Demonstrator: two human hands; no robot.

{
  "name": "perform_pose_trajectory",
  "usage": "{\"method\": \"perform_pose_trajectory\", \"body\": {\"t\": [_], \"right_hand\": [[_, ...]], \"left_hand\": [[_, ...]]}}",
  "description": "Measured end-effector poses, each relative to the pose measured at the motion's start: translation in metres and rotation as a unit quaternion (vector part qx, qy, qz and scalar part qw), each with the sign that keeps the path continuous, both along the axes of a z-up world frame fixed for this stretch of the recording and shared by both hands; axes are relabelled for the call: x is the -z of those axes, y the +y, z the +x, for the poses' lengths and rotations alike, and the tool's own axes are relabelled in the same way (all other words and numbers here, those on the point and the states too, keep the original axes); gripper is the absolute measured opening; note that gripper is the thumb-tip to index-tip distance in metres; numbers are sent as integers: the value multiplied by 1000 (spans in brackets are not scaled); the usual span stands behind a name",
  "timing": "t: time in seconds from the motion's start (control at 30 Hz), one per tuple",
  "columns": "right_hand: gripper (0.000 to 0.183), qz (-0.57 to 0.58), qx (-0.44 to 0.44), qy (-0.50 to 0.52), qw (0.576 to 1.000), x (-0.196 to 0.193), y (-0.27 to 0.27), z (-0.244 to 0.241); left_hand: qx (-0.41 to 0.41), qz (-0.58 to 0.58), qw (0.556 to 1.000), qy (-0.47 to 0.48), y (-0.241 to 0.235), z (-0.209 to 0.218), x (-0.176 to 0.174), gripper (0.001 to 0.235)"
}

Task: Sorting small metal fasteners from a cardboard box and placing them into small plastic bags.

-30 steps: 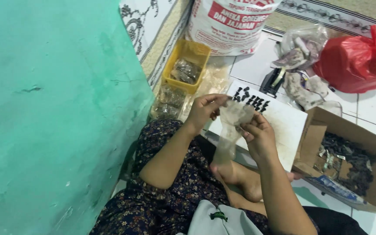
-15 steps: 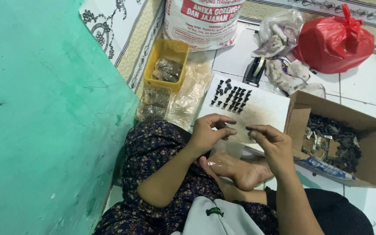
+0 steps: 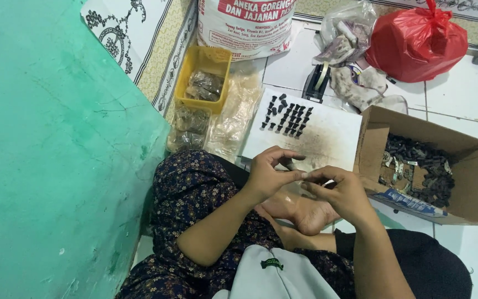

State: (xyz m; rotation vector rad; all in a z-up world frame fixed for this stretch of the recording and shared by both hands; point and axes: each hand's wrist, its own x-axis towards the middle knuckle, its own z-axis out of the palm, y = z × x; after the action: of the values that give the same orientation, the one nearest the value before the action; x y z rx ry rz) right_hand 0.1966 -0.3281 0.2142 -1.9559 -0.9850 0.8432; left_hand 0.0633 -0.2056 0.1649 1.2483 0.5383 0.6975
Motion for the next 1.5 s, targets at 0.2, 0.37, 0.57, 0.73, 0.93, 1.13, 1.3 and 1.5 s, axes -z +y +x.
{"method": "perform_pose_trajectory", "body": {"t": [0.2,0.37,0.57,0.73,0.93,1.13,1.3,1.5], "right_hand": [[16,42,94,8,995,45,-5,35],[21,70,142,263,952,30,3,4],[39,95,99,397,908,78,0,17],[65,32,113,212,970,40,11,2],[71,2,179,-94,979,32,21,-5],[58,14,139,-3,990,42,28,-19],[57,129,153,314,928,77,33,-13],[72,82,80,353,929,79,41,-7]], "left_hand": [[17,90,994,56,7,-2,7,32],[-28,235,963,128,6,9,42,23],[-44,224,962,148,13,9,55,17],[-25,240,959,147,10,5,55,18],[222,-13,972,70,-4,0,43,18],[-48,206,956,203,6,10,72,28],[-24,185,915,359,22,0,31,53],[-16,206,935,287,47,-7,51,39]]}}
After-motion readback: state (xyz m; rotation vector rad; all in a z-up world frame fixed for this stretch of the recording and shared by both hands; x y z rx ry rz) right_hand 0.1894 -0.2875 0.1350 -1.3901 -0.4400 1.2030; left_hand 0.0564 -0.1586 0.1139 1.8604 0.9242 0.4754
